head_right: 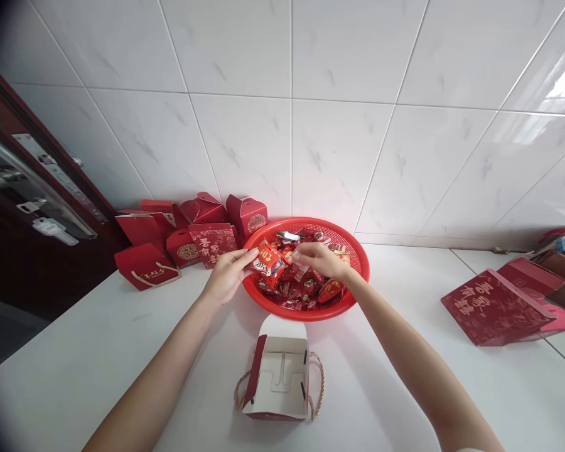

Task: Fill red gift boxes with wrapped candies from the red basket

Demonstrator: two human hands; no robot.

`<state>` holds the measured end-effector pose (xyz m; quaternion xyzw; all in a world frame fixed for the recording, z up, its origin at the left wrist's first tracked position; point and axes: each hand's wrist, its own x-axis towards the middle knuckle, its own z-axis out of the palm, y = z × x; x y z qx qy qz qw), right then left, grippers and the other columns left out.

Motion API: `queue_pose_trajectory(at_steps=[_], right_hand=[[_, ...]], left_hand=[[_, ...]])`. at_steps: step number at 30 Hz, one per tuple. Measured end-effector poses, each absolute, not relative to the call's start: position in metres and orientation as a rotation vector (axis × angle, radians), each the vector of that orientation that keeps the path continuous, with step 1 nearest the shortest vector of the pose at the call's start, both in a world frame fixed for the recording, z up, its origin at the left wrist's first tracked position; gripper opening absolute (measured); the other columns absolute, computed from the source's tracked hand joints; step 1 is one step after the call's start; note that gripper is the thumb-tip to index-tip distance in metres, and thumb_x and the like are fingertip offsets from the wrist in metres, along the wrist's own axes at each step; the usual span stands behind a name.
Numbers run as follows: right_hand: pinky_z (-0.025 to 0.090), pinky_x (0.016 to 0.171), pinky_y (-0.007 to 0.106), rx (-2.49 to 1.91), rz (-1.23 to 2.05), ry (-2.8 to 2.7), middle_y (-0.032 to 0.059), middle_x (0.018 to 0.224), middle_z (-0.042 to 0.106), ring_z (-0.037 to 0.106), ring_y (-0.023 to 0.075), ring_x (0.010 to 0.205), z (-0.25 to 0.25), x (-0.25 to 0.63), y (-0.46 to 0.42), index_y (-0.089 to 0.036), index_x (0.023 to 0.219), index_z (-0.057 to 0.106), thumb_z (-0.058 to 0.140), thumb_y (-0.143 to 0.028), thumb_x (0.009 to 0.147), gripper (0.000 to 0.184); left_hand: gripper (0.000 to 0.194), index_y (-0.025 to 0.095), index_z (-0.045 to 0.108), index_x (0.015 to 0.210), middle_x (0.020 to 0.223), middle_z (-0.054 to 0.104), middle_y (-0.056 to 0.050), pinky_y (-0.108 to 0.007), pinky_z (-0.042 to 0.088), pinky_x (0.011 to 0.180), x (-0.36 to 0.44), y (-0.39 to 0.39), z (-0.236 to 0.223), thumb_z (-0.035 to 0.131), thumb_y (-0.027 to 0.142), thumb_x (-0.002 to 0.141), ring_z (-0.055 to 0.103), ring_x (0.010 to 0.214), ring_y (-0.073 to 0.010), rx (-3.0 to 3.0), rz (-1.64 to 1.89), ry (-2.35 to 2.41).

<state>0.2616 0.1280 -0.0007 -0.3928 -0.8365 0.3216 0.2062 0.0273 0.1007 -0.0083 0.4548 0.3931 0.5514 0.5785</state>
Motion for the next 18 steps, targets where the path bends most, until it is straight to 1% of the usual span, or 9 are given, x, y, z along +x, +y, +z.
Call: queue_pose_trajectory(at_steps=[2,4,5,7,9,11,12,14,18], right_hand=[[0.045,0.049,0.024,-0.984,1.057,-1.969,0.0018,0.079,0.066,0.058,0.0107,0.053,0.008,0.260,0.117,-0.018,0.089,0.064,0.053,-0.053,0.102,0.038],[0.042,0.042,0.023,-0.934,1.098,-1.739,0.0000,0.076,0.065,0.052,0.0083,0.045,0.012,0.255,0.104,-0.018,0.094,0.071,0.066,-0.057,0.093,0.039],[0.043,0.042,0.024,-0.928,1.072,-1.687,0.0000,0.074,0.065,0.052,0.0088,0.045,0.013,0.251,0.098,-0.018,0.096,0.074,0.069,-0.057,0.091,0.039],[0.055,0.052,0.027,-0.919,0.987,-1.655,0.0034,0.080,0.070,0.063,0.0139,0.058,0.012,0.243,0.087,-0.020,0.103,0.079,0.071,-0.056,0.091,0.039],[0.064,0.074,0.037,-0.904,0.882,-1.667,0.0090,0.101,0.076,0.074,0.0229,0.088,0.009,0.236,0.078,-0.022,0.111,0.081,0.069,-0.053,0.093,0.038],[0.061,0.097,0.047,-0.892,0.786,-1.683,0.0108,0.122,0.075,0.068,0.0292,0.119,0.005,0.231,0.073,-0.025,0.116,0.080,0.064,-0.050,0.098,0.035],[0.057,0.105,0.050,-0.884,0.749,-1.683,0.0104,0.127,0.074,0.064,0.0301,0.128,0.004,0.229,0.071,-0.025,0.117,0.080,0.061,-0.048,0.100,0.034],[0.054,0.110,0.051,-0.863,0.712,-1.663,0.0092,0.131,0.073,0.062,0.0296,0.133,0.000,0.225,0.069,-0.027,0.119,0.079,0.061,-0.044,0.101,0.031],[0.062,0.099,0.043,-0.791,0.750,-1.533,0.0092,0.133,0.071,0.068,0.0270,0.124,-0.005,0.217,0.067,-0.028,0.125,0.074,0.071,-0.035,0.093,0.033]], left_hand=[[0.055,0.015,0.073,0.065,0.070,0.068,-0.003,-0.031,0.056,0.071,0.029,0.099,-0.010,0.092,0.064,0.052,0.061,0.071,-0.0168,1.104,1.290,0.941],[0.055,0.015,0.071,0.064,0.069,0.067,-0.003,-0.030,0.054,0.070,0.031,0.098,-0.012,0.089,0.067,0.057,0.060,0.069,-0.0172,1.178,1.294,0.986],[0.055,0.016,0.070,0.064,0.069,0.066,-0.003,-0.030,0.052,0.068,0.031,0.096,-0.013,0.087,0.068,0.061,0.059,0.069,-0.0173,1.225,1.293,1.009],[0.053,0.016,0.069,0.066,0.067,0.064,-0.002,-0.028,0.047,0.065,0.033,0.093,-0.014,0.081,0.068,0.069,0.056,0.067,-0.0169,1.331,1.290,1.052],[0.051,0.017,0.066,0.065,0.064,0.060,0.000,-0.027,0.041,0.063,0.033,0.089,-0.011,0.076,0.066,0.077,0.051,0.065,-0.0157,1.450,1.296,1.098],[0.051,0.018,0.060,0.061,0.060,0.053,0.002,-0.027,0.036,0.061,0.034,0.084,-0.007,0.072,0.063,0.082,0.045,0.063,-0.0145,1.565,1.328,1.159],[0.051,0.018,0.058,0.059,0.060,0.051,0.002,-0.027,0.035,0.060,0.034,0.081,-0.004,0.070,0.061,0.085,0.044,0.063,-0.0143,1.614,1.347,1.187],[0.047,0.018,0.057,0.059,0.062,0.052,0.001,-0.027,0.036,0.061,0.035,0.077,0.001,0.067,0.055,0.088,0.046,0.064,-0.0151,1.683,1.379,1.220],[0.038,0.019,0.060,0.063,0.068,0.058,-0.001,-0.028,0.041,0.066,0.038,0.068,0.006,0.063,0.044,0.092,0.051,0.068,-0.0170,1.774,1.389,1.205]])
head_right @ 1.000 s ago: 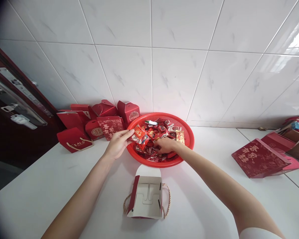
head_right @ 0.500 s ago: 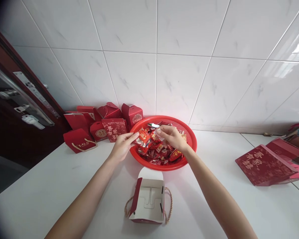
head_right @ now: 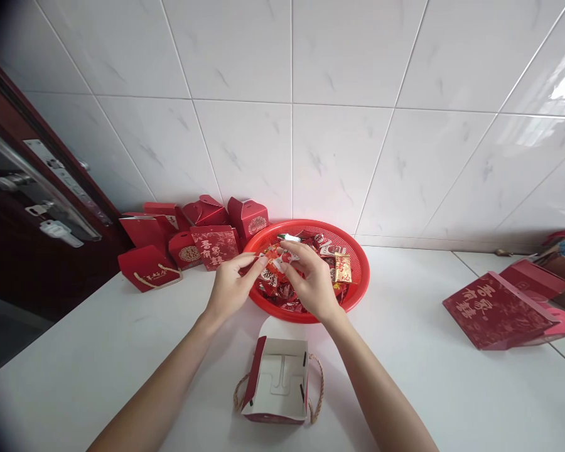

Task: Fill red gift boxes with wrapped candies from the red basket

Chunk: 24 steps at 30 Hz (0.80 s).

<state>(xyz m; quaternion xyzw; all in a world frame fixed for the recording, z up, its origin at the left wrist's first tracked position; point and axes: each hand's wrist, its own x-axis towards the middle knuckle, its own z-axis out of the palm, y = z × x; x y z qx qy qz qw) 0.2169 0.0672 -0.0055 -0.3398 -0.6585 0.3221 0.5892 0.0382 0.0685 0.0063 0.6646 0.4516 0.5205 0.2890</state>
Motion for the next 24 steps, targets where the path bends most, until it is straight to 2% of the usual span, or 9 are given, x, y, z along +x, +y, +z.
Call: queue_pose_trajectory(at_steps=[6,14,20,24], right_hand=[[0.063,0.100,0.042,-0.771,0.834,-1.431,0.0093,0.126,0.074,0.070,0.0266,0.122,-0.010,0.208,0.065,-0.025,0.126,0.067,0.072,-0.030,0.092,0.035],[0.061,0.102,0.043,-0.867,0.470,-1.582,0.0081,0.125,0.075,0.071,0.0243,0.118,-0.011,0.204,0.055,-0.027,0.129,0.067,0.063,-0.023,0.098,0.031],[0.061,0.102,0.045,-0.868,0.343,-1.633,0.0081,0.126,0.075,0.071,0.0248,0.118,-0.012,0.204,0.054,-0.028,0.130,0.067,0.058,-0.021,0.101,0.032],[0.061,0.104,0.044,-0.853,0.379,-1.632,0.0081,0.126,0.075,0.071,0.0243,0.119,-0.014,0.203,0.054,-0.028,0.130,0.067,0.058,-0.022,0.101,0.031]], left_hand=[[0.042,0.020,0.054,0.059,0.066,0.052,0.000,-0.027,0.040,0.064,0.042,0.063,0.008,0.062,0.042,0.093,0.048,0.066,-0.0159,1.801,1.344,1.144],[0.035,0.019,0.070,0.069,0.076,0.066,-0.004,-0.029,0.045,0.070,0.044,0.064,0.008,0.064,0.044,0.093,0.058,0.076,-0.0200,1.763,1.310,1.097],[0.037,0.020,0.072,0.068,0.072,0.064,-0.003,-0.028,0.046,0.068,0.043,0.064,0.008,0.068,0.049,0.090,0.058,0.073,-0.0192,1.727,1.313,1.055],[0.035,0.019,0.070,0.066,0.074,0.066,-0.003,-0.028,0.046,0.070,0.044,0.065,0.006,0.066,0.044,0.091,0.060,0.075,-0.0197,1.745,1.330,1.079]])
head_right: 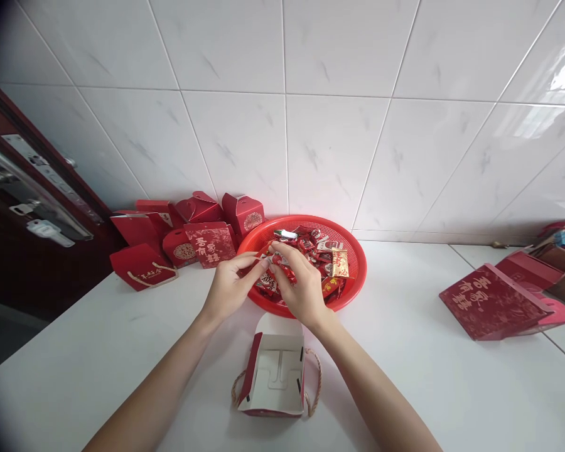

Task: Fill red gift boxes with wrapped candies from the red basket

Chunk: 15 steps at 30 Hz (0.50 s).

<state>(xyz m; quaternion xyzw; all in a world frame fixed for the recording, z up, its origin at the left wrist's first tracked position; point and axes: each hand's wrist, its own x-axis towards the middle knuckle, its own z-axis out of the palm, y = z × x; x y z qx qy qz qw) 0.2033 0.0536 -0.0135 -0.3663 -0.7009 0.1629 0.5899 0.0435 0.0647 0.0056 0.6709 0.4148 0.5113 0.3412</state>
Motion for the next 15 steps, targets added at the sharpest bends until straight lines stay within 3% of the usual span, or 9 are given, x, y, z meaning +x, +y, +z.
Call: queue_pose_trajectory(at_steps=[6,11,15], right_hand=[[0.062,0.099,0.042,-0.736,0.730,-1.455,0.0096,0.127,0.072,0.070,0.0257,0.121,-0.009,0.206,0.056,-0.026,0.131,0.062,0.071,-0.035,0.094,0.039],[0.062,0.085,0.038,-0.873,0.713,-1.374,0.0062,0.097,0.075,0.073,0.0218,0.090,-0.003,0.212,0.058,-0.023,0.099,0.071,0.077,-0.047,0.089,0.026],[0.059,0.071,0.034,-0.905,0.874,-1.371,0.0037,0.080,0.072,0.068,0.0192,0.075,0.002,0.218,0.056,-0.022,0.080,0.067,0.077,-0.054,0.087,0.034]], left_hand=[[0.031,0.019,0.070,0.065,0.072,0.067,-0.003,-0.028,0.045,0.068,0.045,0.063,0.006,0.066,0.037,0.089,0.059,0.072,-0.0188,1.736,1.383,1.137],[0.029,0.019,0.071,0.065,0.074,0.068,-0.003,-0.027,0.046,0.069,0.044,0.060,0.009,0.067,0.037,0.088,0.060,0.073,-0.0189,1.744,1.443,1.141],[0.029,0.020,0.071,0.064,0.075,0.068,-0.004,-0.027,0.046,0.069,0.042,0.059,0.010,0.066,0.035,0.088,0.061,0.073,-0.0189,1.809,1.465,1.163]])
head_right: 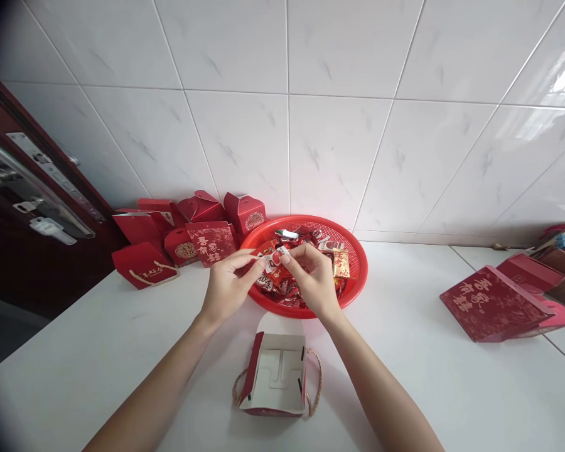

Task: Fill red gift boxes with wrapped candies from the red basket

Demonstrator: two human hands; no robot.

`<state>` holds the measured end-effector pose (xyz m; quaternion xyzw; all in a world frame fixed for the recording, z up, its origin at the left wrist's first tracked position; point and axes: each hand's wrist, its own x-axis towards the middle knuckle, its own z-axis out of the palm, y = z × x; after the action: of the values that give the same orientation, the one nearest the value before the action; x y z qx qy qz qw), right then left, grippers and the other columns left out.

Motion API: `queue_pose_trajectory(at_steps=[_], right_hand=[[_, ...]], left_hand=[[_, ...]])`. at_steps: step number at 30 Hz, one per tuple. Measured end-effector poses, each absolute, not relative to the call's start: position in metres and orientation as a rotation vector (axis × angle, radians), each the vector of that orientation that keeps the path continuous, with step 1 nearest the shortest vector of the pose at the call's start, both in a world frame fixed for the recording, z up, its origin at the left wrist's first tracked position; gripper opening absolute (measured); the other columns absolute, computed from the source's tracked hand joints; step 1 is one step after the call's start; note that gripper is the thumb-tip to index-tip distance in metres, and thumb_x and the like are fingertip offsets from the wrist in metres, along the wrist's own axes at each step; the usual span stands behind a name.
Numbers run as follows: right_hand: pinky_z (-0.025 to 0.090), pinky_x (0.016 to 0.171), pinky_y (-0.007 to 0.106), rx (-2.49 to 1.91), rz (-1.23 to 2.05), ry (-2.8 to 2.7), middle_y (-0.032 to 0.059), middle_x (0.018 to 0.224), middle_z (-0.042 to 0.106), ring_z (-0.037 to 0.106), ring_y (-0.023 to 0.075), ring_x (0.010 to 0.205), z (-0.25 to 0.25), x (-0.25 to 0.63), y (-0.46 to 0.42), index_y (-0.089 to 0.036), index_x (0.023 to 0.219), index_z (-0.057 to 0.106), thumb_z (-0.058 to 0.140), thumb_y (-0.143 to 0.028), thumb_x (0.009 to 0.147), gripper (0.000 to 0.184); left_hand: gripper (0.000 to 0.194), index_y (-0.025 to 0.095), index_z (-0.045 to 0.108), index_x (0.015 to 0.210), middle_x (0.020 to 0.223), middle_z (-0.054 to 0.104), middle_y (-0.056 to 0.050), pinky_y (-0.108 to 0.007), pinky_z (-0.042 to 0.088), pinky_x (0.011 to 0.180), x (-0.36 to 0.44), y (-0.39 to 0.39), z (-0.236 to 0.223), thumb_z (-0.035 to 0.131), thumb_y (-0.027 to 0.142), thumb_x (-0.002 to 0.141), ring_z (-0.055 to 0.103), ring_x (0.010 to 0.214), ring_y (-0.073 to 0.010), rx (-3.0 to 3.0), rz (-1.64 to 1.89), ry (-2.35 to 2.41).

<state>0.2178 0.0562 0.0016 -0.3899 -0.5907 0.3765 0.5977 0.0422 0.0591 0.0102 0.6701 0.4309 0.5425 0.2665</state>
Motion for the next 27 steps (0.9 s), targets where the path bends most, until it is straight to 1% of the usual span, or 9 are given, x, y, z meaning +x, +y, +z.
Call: queue_pose_trajectory(at_steps=[5,10,13,17,21,24,27], right_hand=[[0.059,0.073,0.034,-0.863,1.081,-1.290,0.0023,0.078,0.072,0.068,0.0187,0.074,0.009,0.224,0.056,-0.022,0.077,0.068,0.083,-0.051,0.080,0.033],[0.061,0.076,0.038,-0.790,1.279,-1.213,0.0023,0.076,0.073,0.069,0.0189,0.072,0.011,0.228,0.058,-0.021,0.074,0.068,0.086,-0.049,0.076,0.033],[0.061,0.075,0.039,-0.798,1.289,-1.219,0.0029,0.077,0.074,0.069,0.0193,0.072,0.011,0.229,0.058,-0.021,0.075,0.069,0.086,-0.049,0.077,0.033],[0.061,0.076,0.036,-0.791,1.243,-1.270,0.0020,0.075,0.075,0.070,0.0183,0.073,0.013,0.230,0.056,-0.021,0.078,0.071,0.086,-0.049,0.077,0.032],[0.061,0.078,0.035,-0.823,1.237,-1.294,0.0033,0.085,0.078,0.073,0.0189,0.079,0.018,0.229,0.050,-0.020,0.081,0.073,0.090,-0.044,0.073,0.030],[0.059,0.075,0.032,-0.846,1.213,-1.290,0.0032,0.081,0.077,0.071,0.0177,0.077,0.021,0.227,0.047,-0.019,0.077,0.072,0.088,-0.043,0.076,0.029],[0.057,0.074,0.031,-0.829,1.189,-1.288,0.0015,0.076,0.074,0.068,0.0157,0.074,0.023,0.226,0.043,-0.020,0.074,0.072,0.085,-0.043,0.080,0.028]], left_hand=[[0.029,0.020,0.072,0.064,0.080,0.071,-0.004,-0.028,0.047,0.070,0.041,0.056,0.014,0.064,0.032,0.089,0.063,0.075,-0.0194,1.889,1.459,1.144],[0.028,0.021,0.073,0.064,0.078,0.070,-0.003,-0.027,0.048,0.070,0.040,0.053,0.020,0.064,0.030,0.089,0.063,0.073,-0.0184,1.915,1.457,1.086],[0.027,0.020,0.074,0.065,0.079,0.072,-0.003,-0.027,0.048,0.070,0.039,0.053,0.021,0.064,0.029,0.089,0.063,0.073,-0.0181,1.926,1.454,1.076],[0.027,0.020,0.074,0.066,0.080,0.072,-0.004,-0.026,0.049,0.070,0.038,0.053,0.019,0.064,0.029,0.090,0.065,0.074,-0.0179,1.933,1.459,1.101],[0.026,0.019,0.075,0.068,0.082,0.074,-0.004,-0.026,0.050,0.072,0.038,0.053,0.018,0.064,0.027,0.091,0.067,0.077,-0.0179,1.945,1.495,1.111],[0.024,0.018,0.075,0.071,0.084,0.075,-0.003,-0.026,0.051,0.073,0.038,0.053,0.018,0.063,0.025,0.091,0.069,0.079,-0.0173,1.992,1.515,1.096],[0.025,0.018,0.074,0.070,0.082,0.074,-0.002,-0.025,0.052,0.072,0.038,0.053,0.019,0.063,0.023,0.092,0.068,0.077,-0.0157,2.040,1.527,1.085]])
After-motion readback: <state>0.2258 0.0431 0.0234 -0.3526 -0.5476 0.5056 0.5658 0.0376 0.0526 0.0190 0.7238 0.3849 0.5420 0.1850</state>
